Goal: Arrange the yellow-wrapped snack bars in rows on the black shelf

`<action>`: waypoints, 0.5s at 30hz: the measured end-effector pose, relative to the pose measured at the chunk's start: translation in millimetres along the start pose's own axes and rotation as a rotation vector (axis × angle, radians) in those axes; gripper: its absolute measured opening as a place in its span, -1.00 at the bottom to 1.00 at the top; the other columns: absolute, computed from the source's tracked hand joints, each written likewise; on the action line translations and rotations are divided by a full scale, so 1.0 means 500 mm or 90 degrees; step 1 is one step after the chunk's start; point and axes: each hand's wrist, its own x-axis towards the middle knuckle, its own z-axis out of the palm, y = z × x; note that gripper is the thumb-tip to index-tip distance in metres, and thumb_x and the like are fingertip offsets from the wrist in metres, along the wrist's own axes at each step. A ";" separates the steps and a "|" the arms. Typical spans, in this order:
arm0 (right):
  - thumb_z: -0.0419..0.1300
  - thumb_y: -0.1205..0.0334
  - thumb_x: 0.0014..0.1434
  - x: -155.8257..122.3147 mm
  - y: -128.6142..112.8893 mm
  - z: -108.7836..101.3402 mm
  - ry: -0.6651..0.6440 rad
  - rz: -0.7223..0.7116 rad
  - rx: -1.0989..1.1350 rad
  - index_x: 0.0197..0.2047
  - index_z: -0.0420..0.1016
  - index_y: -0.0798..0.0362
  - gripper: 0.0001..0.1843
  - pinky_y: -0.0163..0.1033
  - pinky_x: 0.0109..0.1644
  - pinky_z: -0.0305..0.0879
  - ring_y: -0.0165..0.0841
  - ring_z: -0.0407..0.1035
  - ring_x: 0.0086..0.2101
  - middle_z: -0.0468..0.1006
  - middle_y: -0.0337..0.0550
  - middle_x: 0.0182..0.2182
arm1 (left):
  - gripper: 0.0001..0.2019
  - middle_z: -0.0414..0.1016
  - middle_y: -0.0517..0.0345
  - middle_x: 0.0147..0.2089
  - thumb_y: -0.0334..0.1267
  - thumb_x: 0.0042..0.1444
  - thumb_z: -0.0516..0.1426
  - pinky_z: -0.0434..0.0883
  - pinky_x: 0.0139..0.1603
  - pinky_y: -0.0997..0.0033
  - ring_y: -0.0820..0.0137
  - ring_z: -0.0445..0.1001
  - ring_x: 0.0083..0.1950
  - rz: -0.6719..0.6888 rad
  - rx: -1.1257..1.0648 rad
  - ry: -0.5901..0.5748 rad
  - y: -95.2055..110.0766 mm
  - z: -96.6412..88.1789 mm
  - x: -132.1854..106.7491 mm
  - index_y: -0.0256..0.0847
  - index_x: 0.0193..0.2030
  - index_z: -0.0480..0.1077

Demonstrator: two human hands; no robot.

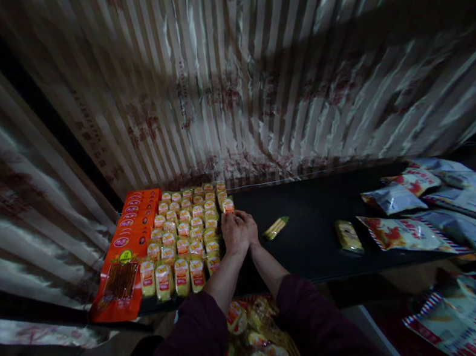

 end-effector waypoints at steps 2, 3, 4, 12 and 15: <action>0.11 0.25 -0.02 0.005 0.001 0.000 0.002 -0.009 -0.009 -0.22 0.53 0.05 -0.72 -0.16 -0.01 0.32 -0.25 0.39 -0.15 0.57 -0.06 -0.21 | -0.68 0.54 -0.01 -0.14 -0.32 0.12 0.02 0.42 0.09 0.02 0.13 0.44 0.09 0.008 -0.014 -0.001 -0.004 0.003 0.004 -0.07 0.01 0.41; 0.11 0.25 -0.02 0.007 0.000 -0.001 0.001 -0.013 -0.012 -0.22 0.53 0.05 -0.72 -0.16 0.00 0.31 -0.25 0.39 -0.16 0.56 -0.06 -0.20 | -0.68 0.54 -0.01 -0.14 -0.32 0.13 0.01 0.42 0.09 0.03 0.14 0.44 0.10 0.006 -0.014 -0.005 -0.007 0.003 0.007 -0.07 0.01 0.40; 0.11 0.25 -0.01 0.009 0.000 -0.001 -0.002 -0.017 -0.015 -0.22 0.53 0.05 -0.72 -0.16 0.00 0.31 -0.25 0.39 -0.15 0.56 -0.07 -0.20 | -0.68 0.54 -0.02 -0.13 -0.32 0.14 0.00 0.42 0.10 0.03 0.14 0.43 0.10 0.001 -0.011 -0.010 -0.010 0.003 0.009 -0.07 0.01 0.40; 0.07 0.26 0.03 0.020 -0.003 0.009 -0.031 -0.029 -0.046 -0.17 0.52 0.05 -0.70 -0.14 0.05 0.30 -0.26 0.40 -0.13 0.57 -0.06 -0.17 | -0.65 0.50 -0.14 -0.03 -0.38 0.13 -0.04 0.26 0.23 -0.05 0.02 0.32 0.21 -0.044 0.034 -0.039 -0.025 0.017 0.022 -0.19 0.00 0.44; 0.08 0.27 0.04 0.021 0.000 0.013 -0.037 -0.025 -0.069 -0.10 0.50 0.06 -0.66 -0.15 0.07 0.28 -0.26 0.41 -0.11 0.57 -0.04 -0.12 | -0.65 0.48 -0.13 0.02 -0.39 0.13 -0.03 0.23 0.25 -0.02 0.04 0.27 0.24 -0.050 0.053 -0.046 -0.034 0.001 0.026 -0.19 0.01 0.44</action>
